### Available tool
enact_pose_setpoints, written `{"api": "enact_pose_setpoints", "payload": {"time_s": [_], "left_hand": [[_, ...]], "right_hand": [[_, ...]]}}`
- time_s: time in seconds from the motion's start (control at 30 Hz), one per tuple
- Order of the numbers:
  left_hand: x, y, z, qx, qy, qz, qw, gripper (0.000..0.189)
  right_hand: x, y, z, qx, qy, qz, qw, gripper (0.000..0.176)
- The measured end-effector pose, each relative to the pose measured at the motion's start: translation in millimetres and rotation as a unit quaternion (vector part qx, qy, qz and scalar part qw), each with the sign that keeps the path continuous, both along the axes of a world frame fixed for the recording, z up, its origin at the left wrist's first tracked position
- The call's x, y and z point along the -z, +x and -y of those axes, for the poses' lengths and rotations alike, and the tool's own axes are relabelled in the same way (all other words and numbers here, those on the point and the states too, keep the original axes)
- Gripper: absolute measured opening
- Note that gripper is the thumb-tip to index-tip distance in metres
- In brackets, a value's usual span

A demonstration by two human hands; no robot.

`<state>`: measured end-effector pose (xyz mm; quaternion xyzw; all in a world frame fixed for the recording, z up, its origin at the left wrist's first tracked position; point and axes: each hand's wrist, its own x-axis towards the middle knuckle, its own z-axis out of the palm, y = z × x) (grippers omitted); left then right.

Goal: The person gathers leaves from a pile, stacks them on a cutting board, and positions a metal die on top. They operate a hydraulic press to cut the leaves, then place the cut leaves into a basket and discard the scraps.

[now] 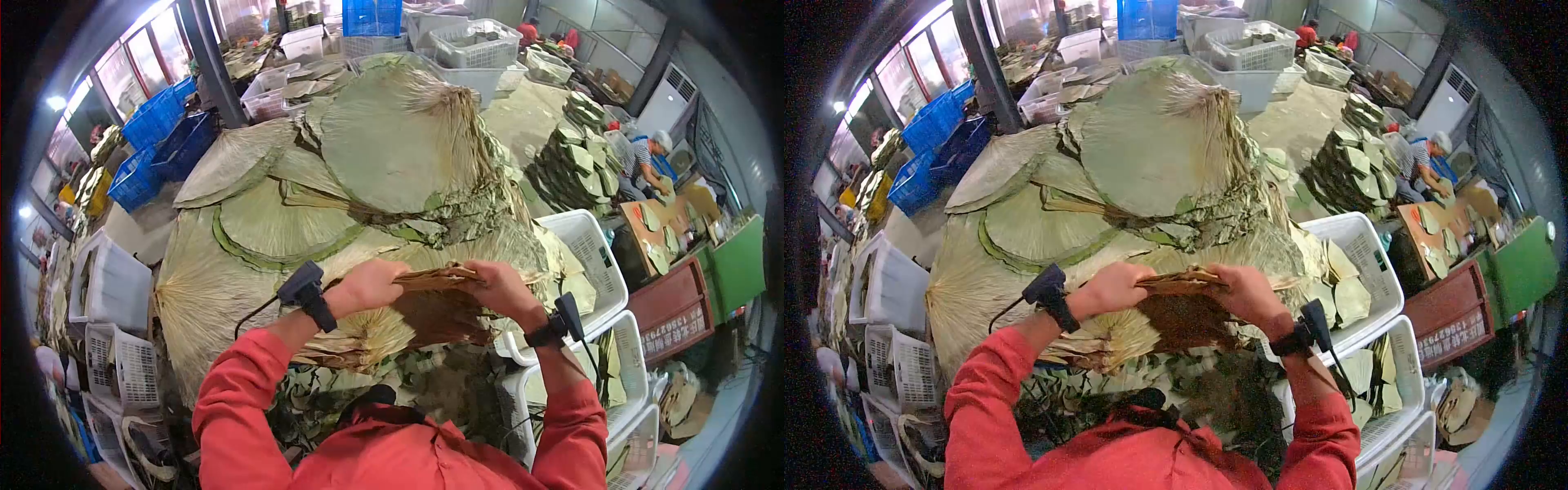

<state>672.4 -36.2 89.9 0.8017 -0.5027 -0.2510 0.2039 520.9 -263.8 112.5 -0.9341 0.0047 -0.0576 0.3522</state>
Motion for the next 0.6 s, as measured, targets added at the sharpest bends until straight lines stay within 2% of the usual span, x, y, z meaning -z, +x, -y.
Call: {"api": "enact_pose_setpoints", "payload": {"time_s": [0.03, 0.07, 0.13, 0.2, 0.23, 0.27, 0.3, 0.37, 0.4, 0.43, 0.47, 0.5, 0.53, 0.6], "left_hand": [[-2.3, -5.8, -3.0, -0.011, -0.034, 0.012, 0.999, 0.043], [-7.3, -15.0, -9.0, -0.023, -0.067, 0.024, 0.997, 0.041], [-20.4, -26.2, -22.6, -0.049, -0.175, 0.087, 0.979, 0.038], [-38.1, -22.7, -43.1, -0.077, -0.315, 0.197, 0.925, 0.036], [-44.3, -14.9, -57.9, -0.134, -0.325, 0.189, 0.917, 0.034], [-50.5, -5.0, -76.2, -0.191, -0.335, 0.181, 0.905, 0.032], [-54.0, -0.1, -95.0, -0.247, -0.347, 0.172, 0.889, 0.03], [-48.8, 2.7, -130.6, -0.327, -0.361, 0.019, 0.873, 0.026], [-48.3, 1.4, -143.6, -0.361, -0.367, -0.058, 0.855, 0.024], [-53.6, -7.4, -154.4, -0.368, -0.339, -0.057, 0.864, 0.024], [-60.4, -20.6, -166.0, -0.375, -0.311, -0.058, 0.872, 0.023], [-63.3, -31.2, -176.5, -0.382, -0.283, -0.059, 0.878, 0.022], [-62.4, -37.4, -184.6, -0.376, -0.305, -0.043, 0.874, 0.02], [-74.4, -58.9, -195.2, -0.349, -0.309, -0.051, 0.883, 0.02]], "right_hand": [[4.5, -0.5, -0.2, -0.019, -0.009, 0.028, 0.999, 0.028], [29.3, -2.2, 8.3, -0.029, 0.045, -0.009, 0.999, 0.026], [21.3, -12.7, 6.4, 0.016, 0.105, -0.025, 0.994, 0.025], [-7.9, -21.5, -3.8, 0.064, 0.14, -0.06, 0.986, 0.024], [-1.6, -23.8, 0.3, 0.069, 0.219, 0.003, 0.973, 0.022], [-5.8, -30.6, 11.3, 0.082, 0.114, 0.004, 0.99, 0.018], [-2.1, -38.8, 28.7, 0.065, 0.109, 0.047, 0.991, 0.016], [-56.9, -58.4, 14.3, 0.074, 0.263, 0.09, 0.958, 0.018], [-42.2, -67.0, 40.6, 0.114, 0.244, 0.115, 0.956, 0.034], [-33.9, -67.8, 64.5, 0.106, 0.293, 0.151, 0.938, 0.036], [-38.1, -75.2, 69.2, 0.252, 0.332, 0.153, 0.896, 0.031], [-40.8, -78.0, 81.7, 0.233, 0.316, 0.215, 0.894, 0.034], [-49.4, -83.8, 80.3, 0.23, 0.136, 0.221, 0.938, 0.035], [-68.6, -94.4, 60.7, 0.2, 0.033, 0.214, 0.956, 0.038]]}}
